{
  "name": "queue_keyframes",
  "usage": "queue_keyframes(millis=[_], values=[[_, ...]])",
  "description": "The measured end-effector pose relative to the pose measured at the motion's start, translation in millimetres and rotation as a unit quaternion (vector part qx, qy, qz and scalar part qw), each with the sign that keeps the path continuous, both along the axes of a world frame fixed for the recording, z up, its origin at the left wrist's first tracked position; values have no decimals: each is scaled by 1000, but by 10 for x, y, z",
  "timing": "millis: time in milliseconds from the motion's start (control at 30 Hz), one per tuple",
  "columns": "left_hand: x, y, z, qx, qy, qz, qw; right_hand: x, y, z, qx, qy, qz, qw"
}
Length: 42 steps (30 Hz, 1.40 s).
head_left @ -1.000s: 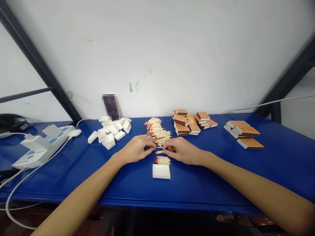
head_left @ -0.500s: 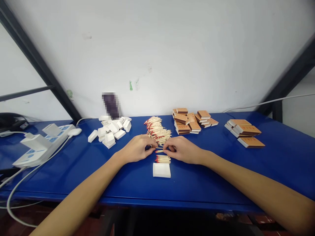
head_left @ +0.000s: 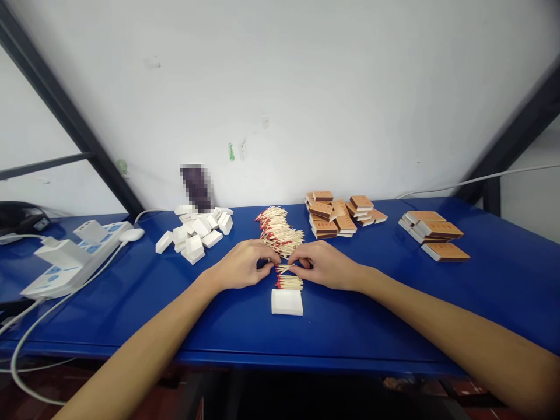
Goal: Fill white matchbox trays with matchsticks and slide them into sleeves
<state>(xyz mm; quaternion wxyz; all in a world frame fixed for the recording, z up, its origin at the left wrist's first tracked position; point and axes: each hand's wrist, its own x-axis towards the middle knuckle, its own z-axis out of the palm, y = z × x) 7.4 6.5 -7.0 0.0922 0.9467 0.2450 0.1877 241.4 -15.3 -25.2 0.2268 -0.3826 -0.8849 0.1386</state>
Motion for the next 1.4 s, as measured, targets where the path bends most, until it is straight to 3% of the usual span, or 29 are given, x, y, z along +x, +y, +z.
queue_keyframes(millis=[267,500,900,1400], values=[[-202,195,5,95,5,67,993,-6,-9,17,-2,14,4,1000],[-371,309,58,122,44,134,982,-2,-17,15,-4,17,7,1000],[-444,335,78,75,102,160,979,4,-19,23,-5,6,4,1000],[-455,313,97,24,145,150,978,2,-70,91,-29,3,66,997]])
